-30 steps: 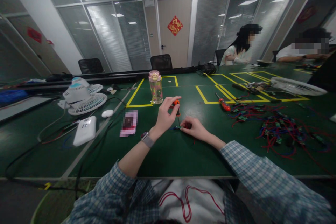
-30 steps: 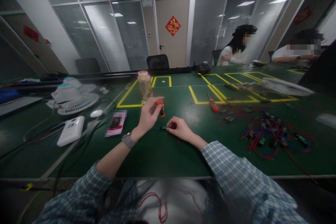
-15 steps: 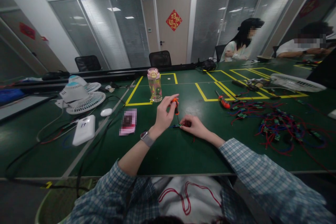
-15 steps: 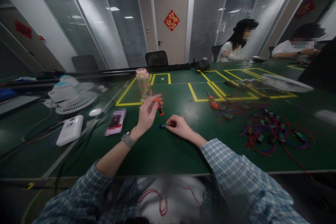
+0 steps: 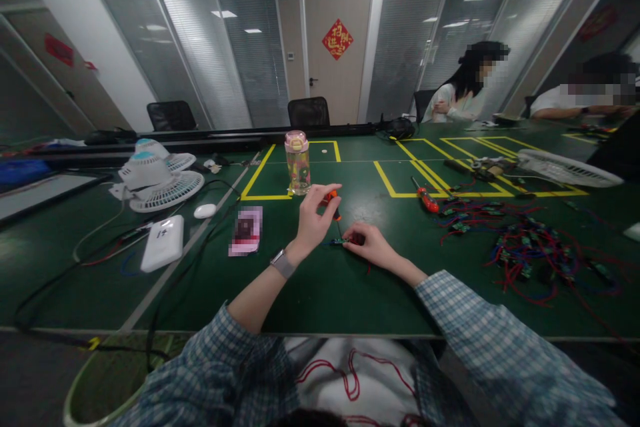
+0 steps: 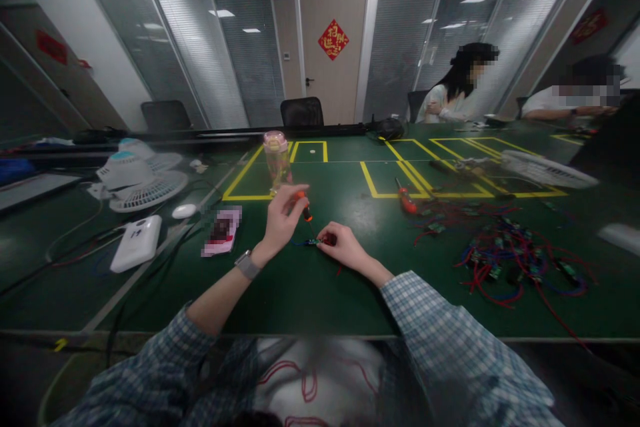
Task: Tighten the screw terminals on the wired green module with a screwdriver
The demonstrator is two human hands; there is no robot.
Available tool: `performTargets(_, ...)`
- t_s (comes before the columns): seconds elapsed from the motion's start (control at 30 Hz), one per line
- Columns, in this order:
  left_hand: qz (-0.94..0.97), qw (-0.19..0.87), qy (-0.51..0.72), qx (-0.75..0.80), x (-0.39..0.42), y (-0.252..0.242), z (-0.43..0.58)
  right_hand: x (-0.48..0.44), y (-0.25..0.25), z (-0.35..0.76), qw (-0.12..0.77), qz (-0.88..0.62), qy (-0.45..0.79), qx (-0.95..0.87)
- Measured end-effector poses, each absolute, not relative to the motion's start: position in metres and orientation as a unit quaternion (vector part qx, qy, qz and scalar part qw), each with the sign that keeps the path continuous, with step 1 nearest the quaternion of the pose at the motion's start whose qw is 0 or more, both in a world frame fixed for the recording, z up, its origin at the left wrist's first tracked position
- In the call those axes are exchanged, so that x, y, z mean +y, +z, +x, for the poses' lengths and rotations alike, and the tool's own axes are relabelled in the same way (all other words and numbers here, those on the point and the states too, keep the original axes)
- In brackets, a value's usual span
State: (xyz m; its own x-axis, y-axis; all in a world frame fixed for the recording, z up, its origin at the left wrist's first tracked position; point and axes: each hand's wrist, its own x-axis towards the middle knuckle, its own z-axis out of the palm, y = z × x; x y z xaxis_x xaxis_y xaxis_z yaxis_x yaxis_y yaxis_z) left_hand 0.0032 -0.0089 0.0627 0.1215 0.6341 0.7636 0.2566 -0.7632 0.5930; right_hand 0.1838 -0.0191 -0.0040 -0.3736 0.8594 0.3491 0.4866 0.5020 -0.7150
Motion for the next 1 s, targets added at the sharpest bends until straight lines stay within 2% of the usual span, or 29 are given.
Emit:
performTargets(0.27,0.742,0.182,0.582,0.278,-0.008,0.065,-0.001,-0.015,-0.004,0.187,0.341,-0.407,0.260,-0.806)
performTargets(0.57,0.745,0.120,0.590,0.287,-0.008,0.072,0.001,-0.010,0.002,0.191,0.310,-0.403,0.277,-0.815)
performTargets(0.8,0.773,0.153,0.555,0.265,-0.011,0.077,0.001,-0.010,0.004,0.191,0.301,-0.401,0.270,-0.822)
performTargets(1.0,0.775,0.123,0.562,0.263,-0.014,0.080,0.004,-0.010,0.004,0.187,0.300,-0.418,0.255,-0.819)
